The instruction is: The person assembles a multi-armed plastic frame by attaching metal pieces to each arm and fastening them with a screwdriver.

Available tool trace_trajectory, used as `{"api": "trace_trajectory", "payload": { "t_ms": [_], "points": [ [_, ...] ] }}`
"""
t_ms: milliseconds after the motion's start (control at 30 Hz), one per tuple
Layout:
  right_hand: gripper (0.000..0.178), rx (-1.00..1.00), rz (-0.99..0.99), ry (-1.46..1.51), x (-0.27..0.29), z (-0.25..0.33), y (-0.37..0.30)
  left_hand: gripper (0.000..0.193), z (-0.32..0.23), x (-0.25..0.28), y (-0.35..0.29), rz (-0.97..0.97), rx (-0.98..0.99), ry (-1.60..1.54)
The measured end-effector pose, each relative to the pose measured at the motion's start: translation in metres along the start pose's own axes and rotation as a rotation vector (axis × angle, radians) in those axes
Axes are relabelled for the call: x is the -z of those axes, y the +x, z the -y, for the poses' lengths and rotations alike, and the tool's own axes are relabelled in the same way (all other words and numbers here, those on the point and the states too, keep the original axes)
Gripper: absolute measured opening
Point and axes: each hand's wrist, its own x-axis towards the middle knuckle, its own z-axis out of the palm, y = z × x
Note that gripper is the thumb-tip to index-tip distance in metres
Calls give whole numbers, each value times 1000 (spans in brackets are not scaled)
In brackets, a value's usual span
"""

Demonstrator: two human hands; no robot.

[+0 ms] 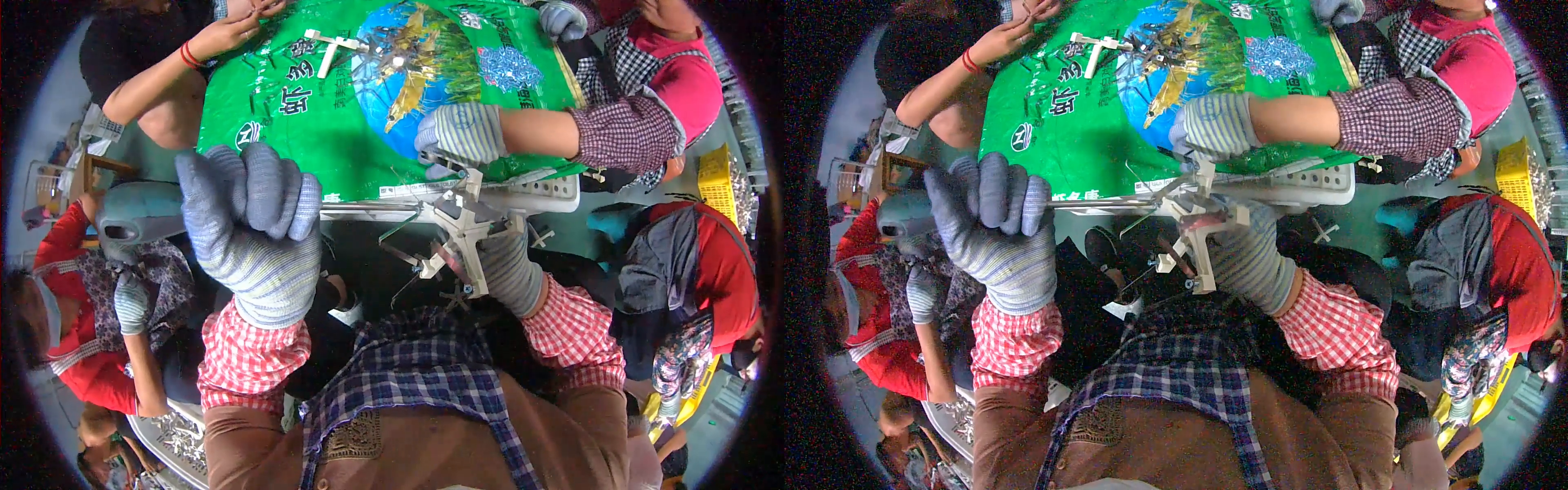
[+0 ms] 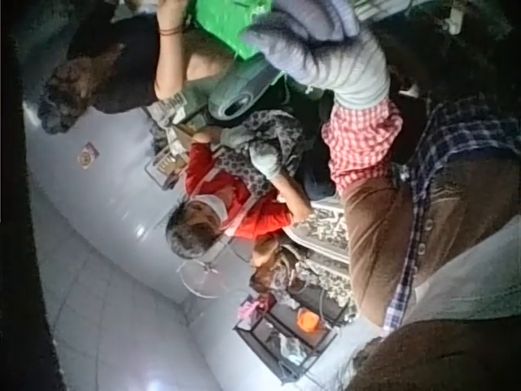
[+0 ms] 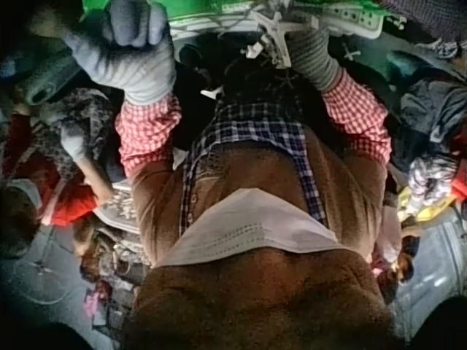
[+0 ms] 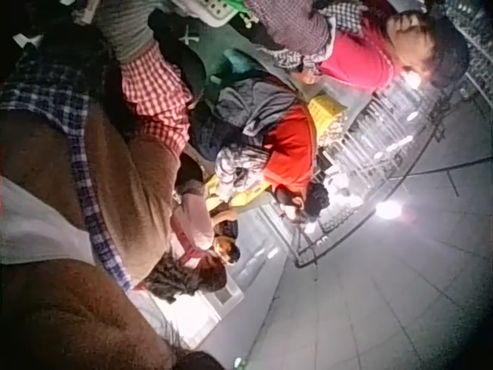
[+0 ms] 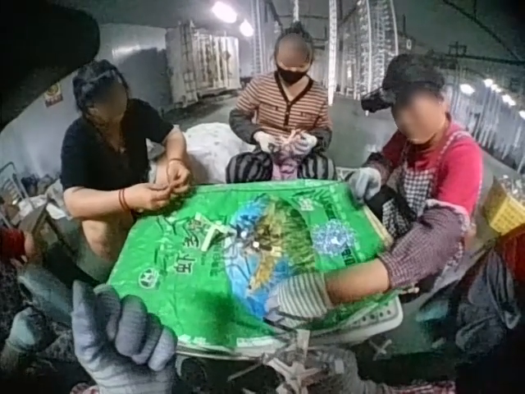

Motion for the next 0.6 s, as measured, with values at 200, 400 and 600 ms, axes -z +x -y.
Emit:
{"api": "trace_trajectory", "payload": {
  "t_ms": [200, 400, 600],
  "points": [
    [44, 540, -63, -1049, 0, 2, -3, 41, -2, 3, -5, 98, 24, 1],
    [44, 524, 93, -1047, -25, 29, -7, 38, -8, 12, 7, 306, 132, -3],
    [48, 630, 2, -1287, -3, 8, -12, 37, -8, 11, 8, 165, 109, -83]
  ]
}}
